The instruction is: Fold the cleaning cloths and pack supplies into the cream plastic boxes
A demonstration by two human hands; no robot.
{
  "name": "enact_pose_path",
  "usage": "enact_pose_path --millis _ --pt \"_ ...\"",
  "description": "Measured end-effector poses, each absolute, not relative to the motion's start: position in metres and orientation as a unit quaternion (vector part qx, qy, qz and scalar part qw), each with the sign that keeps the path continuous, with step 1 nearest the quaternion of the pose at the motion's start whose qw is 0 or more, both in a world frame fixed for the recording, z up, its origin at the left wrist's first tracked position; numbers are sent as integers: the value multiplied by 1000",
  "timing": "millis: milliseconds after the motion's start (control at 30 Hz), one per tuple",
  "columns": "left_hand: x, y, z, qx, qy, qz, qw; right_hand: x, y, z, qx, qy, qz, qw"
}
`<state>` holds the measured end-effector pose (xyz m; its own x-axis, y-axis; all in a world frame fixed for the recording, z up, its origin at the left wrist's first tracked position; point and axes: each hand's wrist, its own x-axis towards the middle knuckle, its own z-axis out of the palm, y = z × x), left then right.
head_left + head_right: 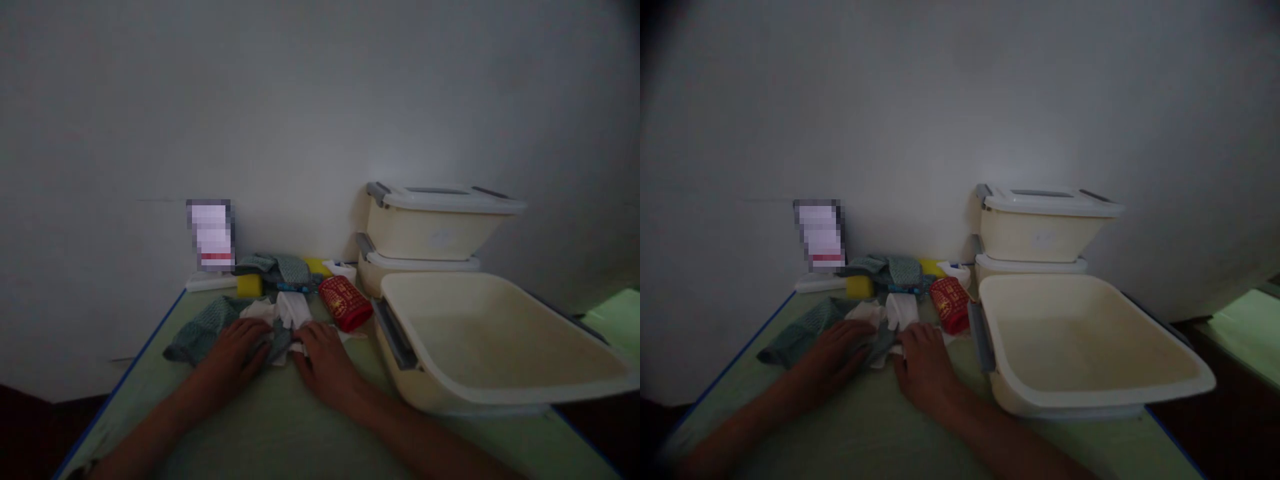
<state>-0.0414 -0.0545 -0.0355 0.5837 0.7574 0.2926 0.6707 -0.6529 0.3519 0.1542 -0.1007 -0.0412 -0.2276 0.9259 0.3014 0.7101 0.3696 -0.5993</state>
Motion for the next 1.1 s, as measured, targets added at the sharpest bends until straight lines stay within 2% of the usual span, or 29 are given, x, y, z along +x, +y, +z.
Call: enact_pose_path --millis 200,367,467,600,700,767,867,967,1100 --pt "-37 -66 -36 860 421 228 179 162 -96 -45 -546 -692 218 419" --pt "-33 -65 -40 874 386 270 116 162 -99 -44 -546 -614 231 521" --pt "-36 -59 -34 821 473 297 122 160 -98 -45 -524 -592 227 569" --pt "-39 -59 -20 766 557 273 170 159 -94 -48 -478 -589 218 613" --pt "-37 -64 -18 761 543 309 176 159 -93 -50 -456 -622 193 606" --pt "-34 -67 -20 767 513 348 164 159 -94 -51 -461 -675 151 556" --pt "-31 -68 -25 798 442 386 138 158 -99 -53 -439 -719 175 510" --pt "-31 -68 -27 804 416 415 91 158 -102 -55 -435 -700 227 519" --pt "-35 -62 -31 771 497 394 57 161 -104 -53 -447 -658 236 558"
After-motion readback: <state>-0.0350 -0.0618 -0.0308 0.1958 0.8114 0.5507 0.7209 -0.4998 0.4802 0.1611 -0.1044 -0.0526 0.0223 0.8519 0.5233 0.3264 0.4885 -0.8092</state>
